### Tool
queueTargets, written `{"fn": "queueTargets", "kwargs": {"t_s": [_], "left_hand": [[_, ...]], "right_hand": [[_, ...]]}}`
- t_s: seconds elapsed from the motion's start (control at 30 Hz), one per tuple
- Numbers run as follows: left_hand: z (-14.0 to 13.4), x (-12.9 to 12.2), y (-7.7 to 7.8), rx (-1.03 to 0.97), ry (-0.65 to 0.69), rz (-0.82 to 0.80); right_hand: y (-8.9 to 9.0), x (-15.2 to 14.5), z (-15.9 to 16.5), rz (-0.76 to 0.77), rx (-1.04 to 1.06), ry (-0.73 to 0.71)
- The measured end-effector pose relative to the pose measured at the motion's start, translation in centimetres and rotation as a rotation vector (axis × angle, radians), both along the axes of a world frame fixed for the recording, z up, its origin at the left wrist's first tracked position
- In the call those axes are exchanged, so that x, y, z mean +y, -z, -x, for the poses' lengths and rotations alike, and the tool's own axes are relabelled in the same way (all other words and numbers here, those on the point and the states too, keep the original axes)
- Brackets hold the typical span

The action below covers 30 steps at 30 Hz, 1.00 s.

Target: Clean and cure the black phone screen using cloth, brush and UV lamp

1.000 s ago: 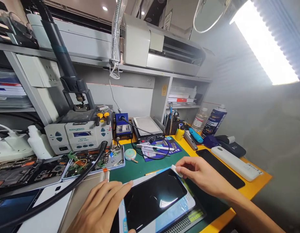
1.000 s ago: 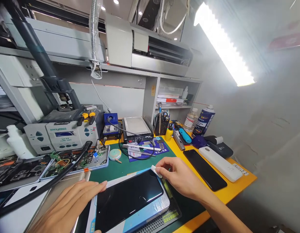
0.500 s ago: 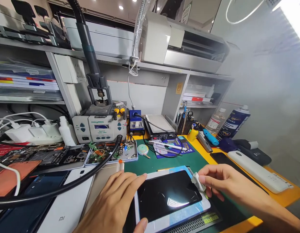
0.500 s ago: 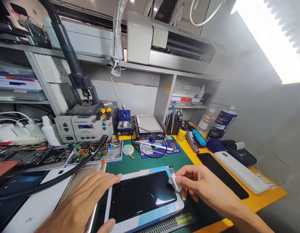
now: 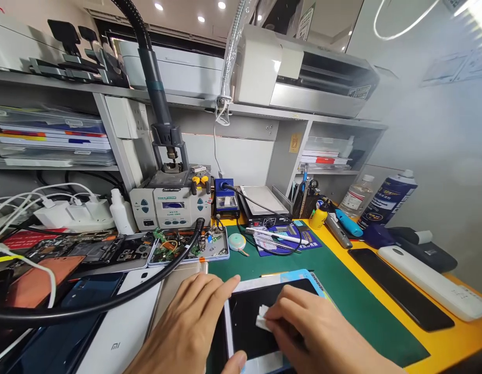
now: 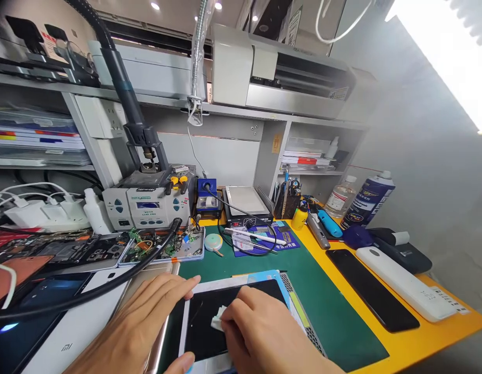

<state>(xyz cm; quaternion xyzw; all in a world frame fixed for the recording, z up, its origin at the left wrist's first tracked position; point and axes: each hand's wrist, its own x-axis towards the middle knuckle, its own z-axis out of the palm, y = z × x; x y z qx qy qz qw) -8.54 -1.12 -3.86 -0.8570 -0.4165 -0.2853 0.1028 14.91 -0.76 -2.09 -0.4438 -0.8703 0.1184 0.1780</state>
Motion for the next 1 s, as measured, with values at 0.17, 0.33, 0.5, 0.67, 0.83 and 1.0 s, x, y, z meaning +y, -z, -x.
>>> {"fn": "queueTargets", "kwargs": {"t_s": [0.17,0.33,0.5,0.67,0.83,1.0], "left_hand": [[-0.4,0.0,-0.1,-0.028,0.002,0.006],[-0.4,0.1,-0.1,-0.015,0.009,0.012],[0.0,0.3,-0.1,0.036,0.012,-0.016],[0.1,0.8,0.4,0.075,0.016,-0.107],[0.4,1.5,1.5,0.077,0.056,-0.08],[1.2,2.2,2.3,0.098,0.081,-0.085]], "right_hand": [[0.2,1.5,3.8,-0.044,-0.1,0.042],[-0.4,2.9,5.0,-0.112,-0.187,0.125],[-0.5,3.2,3.8,-0.136,-0.208,0.23],[0.6,3.4,0.4,-0.14,-0.179,0.319],[1.4,3.9,-4.8,-0.161,-0.092,0.386],[-1.6,4.4,-8.0,0.043,0.035,0.495]]}}
